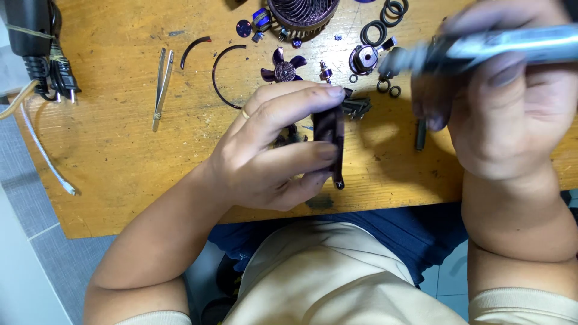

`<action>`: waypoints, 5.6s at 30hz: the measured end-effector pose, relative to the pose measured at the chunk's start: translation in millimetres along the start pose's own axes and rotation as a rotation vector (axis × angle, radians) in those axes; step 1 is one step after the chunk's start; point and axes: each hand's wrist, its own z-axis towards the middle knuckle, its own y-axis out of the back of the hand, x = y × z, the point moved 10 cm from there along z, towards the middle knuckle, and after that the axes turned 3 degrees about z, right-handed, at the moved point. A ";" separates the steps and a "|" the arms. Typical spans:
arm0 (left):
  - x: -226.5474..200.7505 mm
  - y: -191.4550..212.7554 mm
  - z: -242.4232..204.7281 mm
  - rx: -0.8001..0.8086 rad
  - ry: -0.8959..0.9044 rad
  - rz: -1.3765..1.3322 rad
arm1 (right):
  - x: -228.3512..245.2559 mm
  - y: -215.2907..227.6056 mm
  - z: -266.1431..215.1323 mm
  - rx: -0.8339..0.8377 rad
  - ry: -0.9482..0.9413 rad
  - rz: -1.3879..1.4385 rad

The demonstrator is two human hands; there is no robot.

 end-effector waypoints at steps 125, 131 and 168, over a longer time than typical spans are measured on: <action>44.2 -12.7 -6.0 0.034 0.500 -0.289 | 43.0 -40.8 1.3 0.299 0.385 -0.348; 44.5 -13.8 -10.8 -0.020 0.483 -0.423 | 46.4 -37.2 2.1 0.252 0.385 -0.313; 82.4 -79.0 -53.4 -0.247 0.912 -1.631 | 54.2 -31.0 -8.8 0.060 0.481 -0.264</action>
